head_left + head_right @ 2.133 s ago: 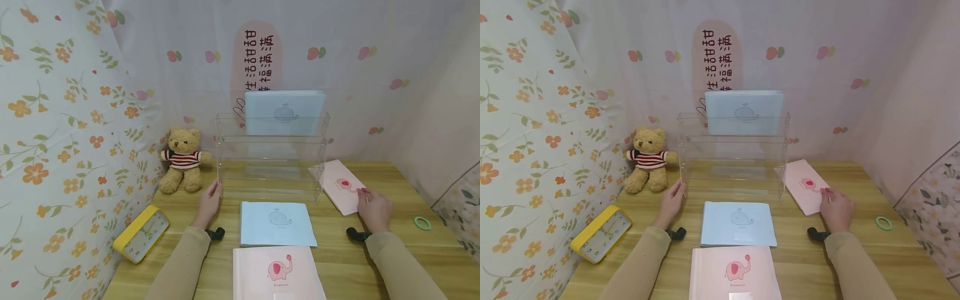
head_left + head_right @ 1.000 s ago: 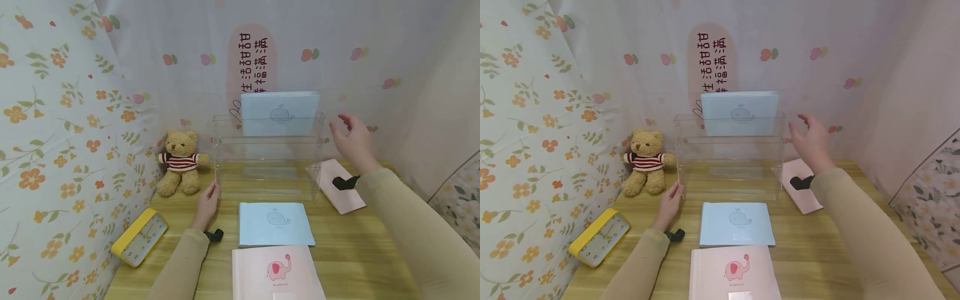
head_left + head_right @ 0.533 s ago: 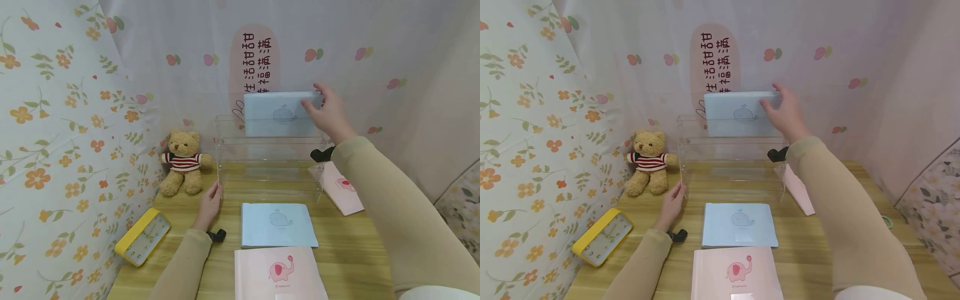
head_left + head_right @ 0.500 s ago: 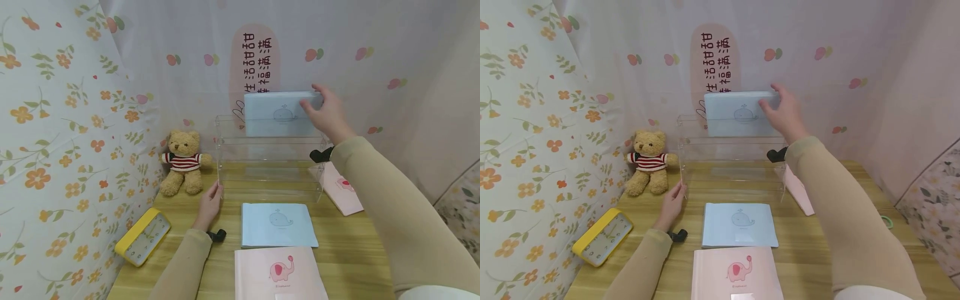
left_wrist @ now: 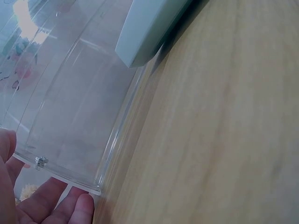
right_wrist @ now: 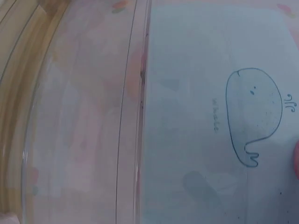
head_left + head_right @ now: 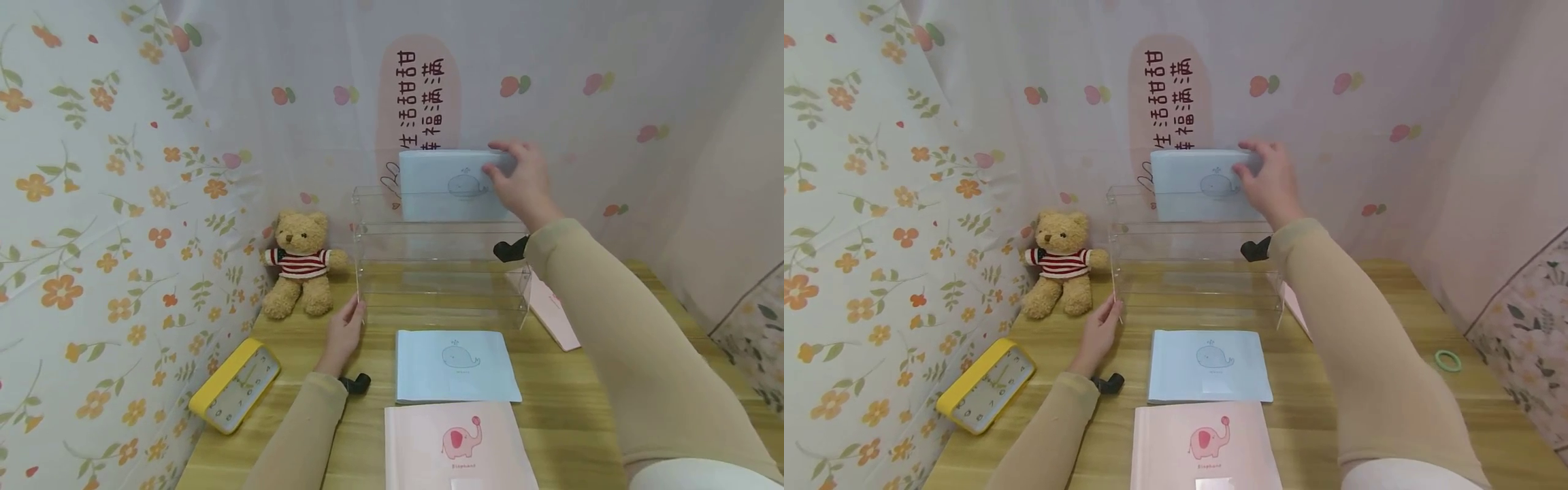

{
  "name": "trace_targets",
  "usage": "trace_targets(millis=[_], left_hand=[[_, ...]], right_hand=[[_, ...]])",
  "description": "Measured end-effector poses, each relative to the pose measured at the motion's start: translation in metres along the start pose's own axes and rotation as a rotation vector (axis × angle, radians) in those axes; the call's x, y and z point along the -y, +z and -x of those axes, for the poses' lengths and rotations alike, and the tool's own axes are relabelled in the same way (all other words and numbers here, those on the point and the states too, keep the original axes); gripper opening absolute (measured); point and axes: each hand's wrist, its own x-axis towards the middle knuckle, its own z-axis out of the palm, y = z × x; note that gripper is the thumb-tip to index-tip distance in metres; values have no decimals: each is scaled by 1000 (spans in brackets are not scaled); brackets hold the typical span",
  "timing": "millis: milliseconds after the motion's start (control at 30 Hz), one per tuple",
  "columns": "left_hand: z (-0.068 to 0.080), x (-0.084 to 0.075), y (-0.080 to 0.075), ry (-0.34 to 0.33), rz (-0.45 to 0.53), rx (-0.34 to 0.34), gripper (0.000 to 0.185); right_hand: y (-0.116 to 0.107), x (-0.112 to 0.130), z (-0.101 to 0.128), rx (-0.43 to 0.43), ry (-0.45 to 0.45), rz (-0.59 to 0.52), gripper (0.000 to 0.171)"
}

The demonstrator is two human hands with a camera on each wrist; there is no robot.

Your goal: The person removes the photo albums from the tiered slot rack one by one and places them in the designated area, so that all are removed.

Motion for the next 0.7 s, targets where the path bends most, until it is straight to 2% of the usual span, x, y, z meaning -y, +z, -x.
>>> trace_targets(millis=[233, 500, 700], left_hand=[[-1, 2, -1, -1, 5, 8, 50], [-1, 3, -1, 5, 14, -3, 49], [-2, 4, 0, 6, 6, -4, 47]], right_hand=[[4, 6, 0, -31, 64, -20, 39], [9, 13, 3, -87, 135, -95, 33], [3, 15, 6, -145, 104, -134, 29]])
